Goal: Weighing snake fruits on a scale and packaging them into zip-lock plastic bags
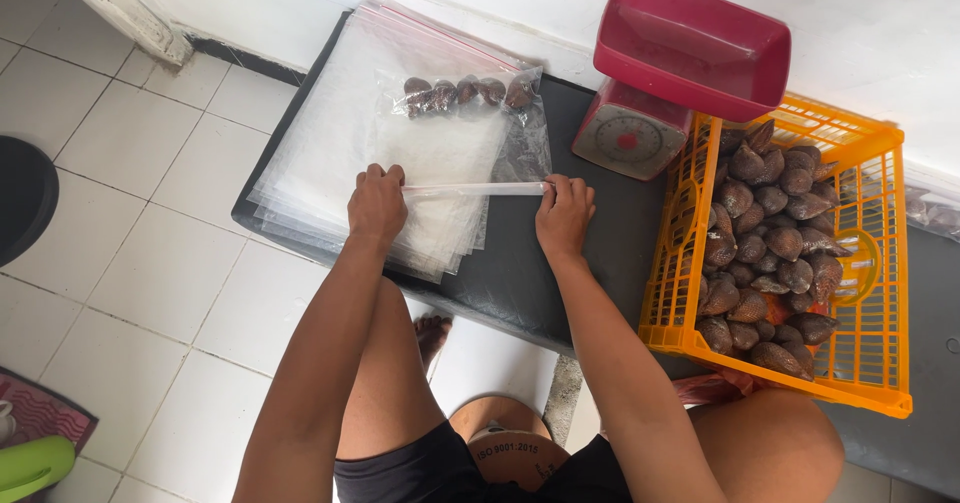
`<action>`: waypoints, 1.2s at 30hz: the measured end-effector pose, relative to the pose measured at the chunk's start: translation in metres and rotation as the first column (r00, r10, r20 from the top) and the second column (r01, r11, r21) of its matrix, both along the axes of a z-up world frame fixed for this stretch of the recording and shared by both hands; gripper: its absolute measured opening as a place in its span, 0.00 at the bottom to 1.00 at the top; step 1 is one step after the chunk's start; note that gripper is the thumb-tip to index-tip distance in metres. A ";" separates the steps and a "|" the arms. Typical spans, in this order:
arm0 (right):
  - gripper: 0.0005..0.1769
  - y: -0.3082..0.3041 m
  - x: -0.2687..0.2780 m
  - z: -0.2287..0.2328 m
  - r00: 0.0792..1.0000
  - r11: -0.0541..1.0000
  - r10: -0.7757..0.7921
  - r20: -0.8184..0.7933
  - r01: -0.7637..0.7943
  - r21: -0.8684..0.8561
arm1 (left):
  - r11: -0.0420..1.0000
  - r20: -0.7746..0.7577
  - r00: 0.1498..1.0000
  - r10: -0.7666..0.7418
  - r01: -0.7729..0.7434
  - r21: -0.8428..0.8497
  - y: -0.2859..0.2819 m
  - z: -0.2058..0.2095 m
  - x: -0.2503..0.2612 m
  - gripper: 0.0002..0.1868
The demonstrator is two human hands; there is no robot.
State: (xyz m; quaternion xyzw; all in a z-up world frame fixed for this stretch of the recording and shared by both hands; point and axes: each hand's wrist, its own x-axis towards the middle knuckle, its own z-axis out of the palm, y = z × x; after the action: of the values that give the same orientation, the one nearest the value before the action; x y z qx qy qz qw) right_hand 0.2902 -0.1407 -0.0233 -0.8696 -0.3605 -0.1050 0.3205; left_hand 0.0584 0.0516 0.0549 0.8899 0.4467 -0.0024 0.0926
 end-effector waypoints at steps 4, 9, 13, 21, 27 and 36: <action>0.06 0.007 0.001 0.002 0.998 0.999 -0.035 -0.061 0.035 -0.006 | 0.999 -0.050 0.998 0.026 -0.024 0.046 0.010 -0.009 -0.001 0.06; 0.10 0.007 -0.001 0.008 0.996 0.998 -0.064 -0.065 0.063 -0.019 | 0.973 -0.069 0.977 -0.204 0.210 0.097 0.010 -0.019 0.001 0.08; 0.10 0.000 -0.013 0.022 0.998 0.999 0.022 0.067 -0.019 -0.044 | 0.951 -0.071 0.952 -0.299 0.303 0.062 -0.003 -0.016 0.016 0.12; 0.11 0.007 -0.012 0.023 0.890 0.903 0.424 0.166 -0.401 -0.156 | 0.907 -0.063 0.907 -0.416 0.419 0.044 -0.015 -0.020 0.041 0.12; 0.07 0.030 0.005 0.000 0.939 0.921 0.344 -0.005 -0.339 -0.190 | 0.938 -0.048 0.939 -0.341 0.343 0.053 -0.009 -0.035 0.054 0.12; 0.03 0.043 -0.002 0.019 0.968 0.957 0.245 -0.053 -0.250 -0.149 | 0.998 0.031 0.997 -0.067 0.068 -0.008 0.001 -0.039 0.061 0.09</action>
State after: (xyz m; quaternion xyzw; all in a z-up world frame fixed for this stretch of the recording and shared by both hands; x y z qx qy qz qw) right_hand 0.2877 -0.0982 -0.0045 -0.8416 -0.4679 -0.0210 0.2690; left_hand 0.1199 0.0527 0.0157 0.9040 0.4149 0.0059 0.1034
